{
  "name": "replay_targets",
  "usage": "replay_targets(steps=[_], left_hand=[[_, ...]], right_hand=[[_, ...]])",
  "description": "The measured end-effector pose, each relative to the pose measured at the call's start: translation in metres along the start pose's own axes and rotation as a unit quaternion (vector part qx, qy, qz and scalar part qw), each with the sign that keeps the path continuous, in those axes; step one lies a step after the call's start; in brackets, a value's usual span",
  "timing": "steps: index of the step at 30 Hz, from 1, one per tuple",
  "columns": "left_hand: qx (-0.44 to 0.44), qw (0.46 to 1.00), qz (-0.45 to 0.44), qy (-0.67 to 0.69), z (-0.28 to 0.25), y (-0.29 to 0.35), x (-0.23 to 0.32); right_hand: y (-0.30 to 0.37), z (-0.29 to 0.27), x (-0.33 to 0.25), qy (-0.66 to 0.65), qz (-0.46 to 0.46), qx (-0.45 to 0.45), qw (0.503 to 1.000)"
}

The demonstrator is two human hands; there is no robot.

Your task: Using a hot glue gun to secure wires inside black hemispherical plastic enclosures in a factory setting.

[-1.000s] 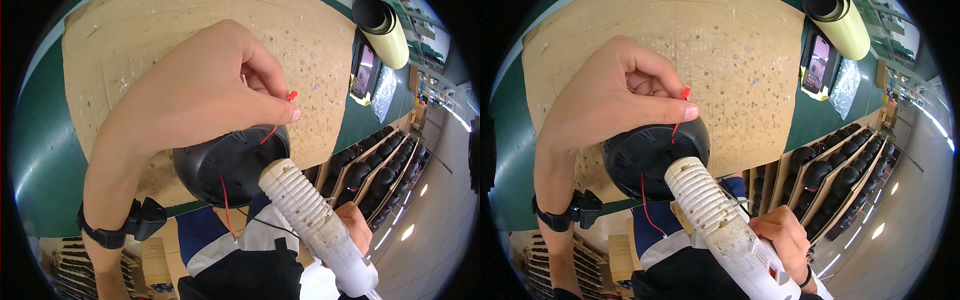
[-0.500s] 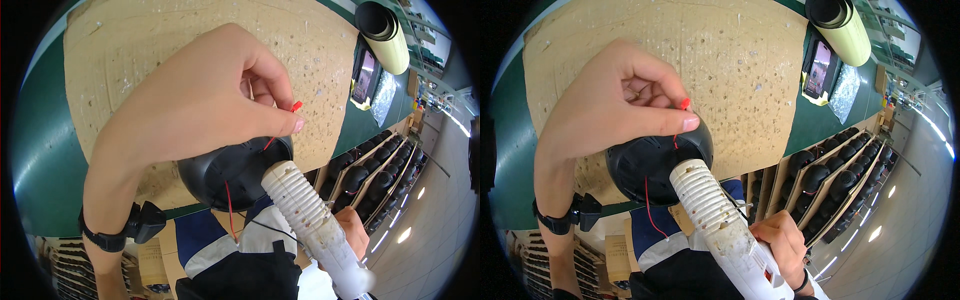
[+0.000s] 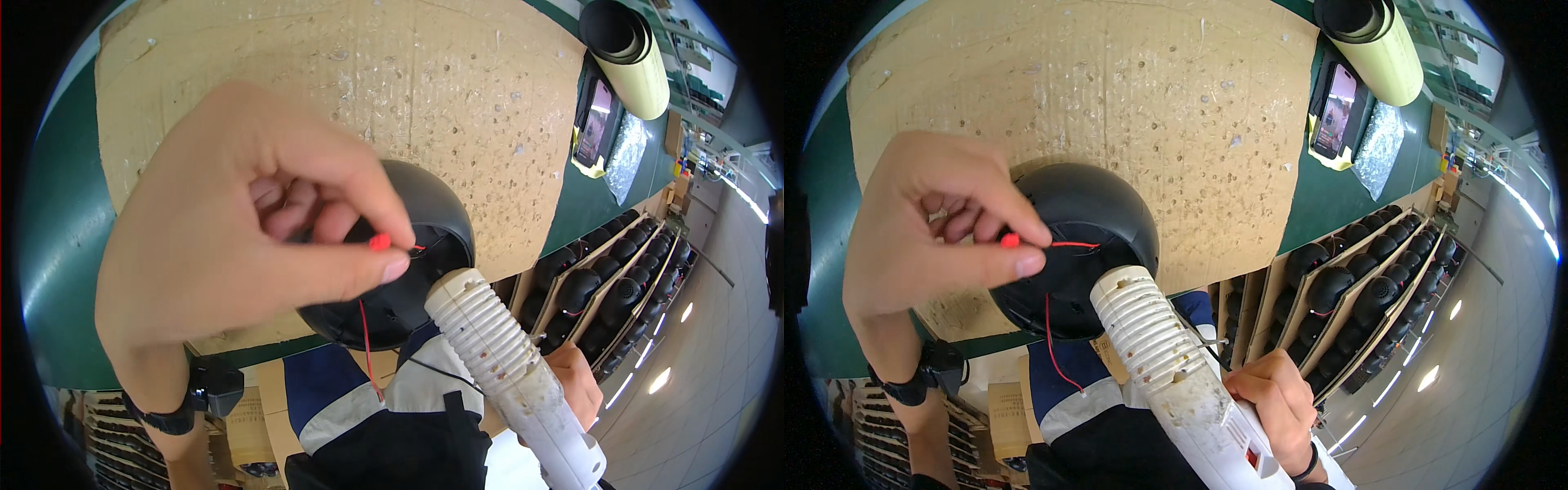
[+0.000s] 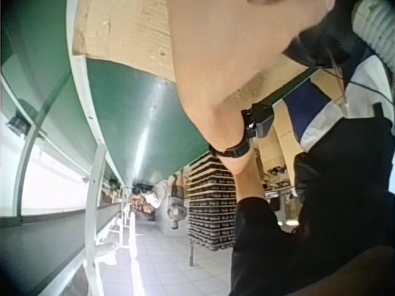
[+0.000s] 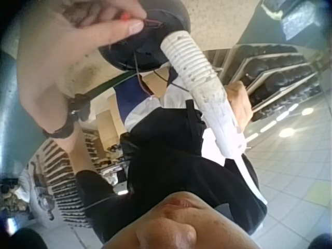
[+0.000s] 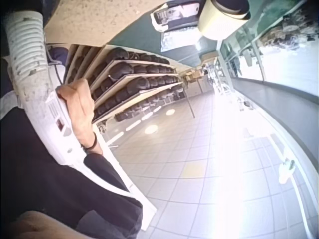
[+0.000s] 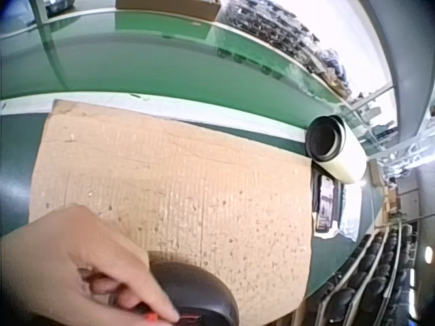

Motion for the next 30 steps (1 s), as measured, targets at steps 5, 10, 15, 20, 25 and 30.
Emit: replay_targets(steps=[5, 10, 15, 20, 25, 30], left_hand=[[-0.02, 1.0, 0.003, -0.015, 0.005, 0.012, 0.003], [-0.021, 1.0, -0.023, 0.004, 0.006, 0.02, 0.002], [-0.018, 1.0, -0.006, 0.004, 0.007, 0.019, 0.001], [0.023, 1.0, -0.016, -0.001, 0.012, 0.015, 0.002], [0.067, 0.986, -0.152, 0.004, 0.031, 0.052, 0.01], [0.075, 0.973, -0.214, -0.047, 0.076, 0.097, 0.015]], right_hand=[[0.0, -0.004, 0.01, -0.007, -0.065, -0.048, 0.997], [-0.001, 0.003, -0.004, 0.002, -0.019, 0.024, 1.0], [-0.003, 0.002, -0.005, -0.001, -0.016, 0.039, 0.999], [-0.002, 0.0, -0.008, 0.004, 0.009, 0.029, 1.0], [0.002, -0.013, -0.003, 0.011, -0.01, 0.029, 0.999], [-0.001, -0.002, -0.006, 0.008, -0.061, 0.03, 0.998]])
Point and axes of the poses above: each hand's wrist, its own y-axis away from the middle knuckle, its own z-axis out of the palm, x = y × z, the point moved 3 cm from there along -y, towards the middle knuckle, and after that the axes turned 8 degrees about -y, right-handed, at the moved point
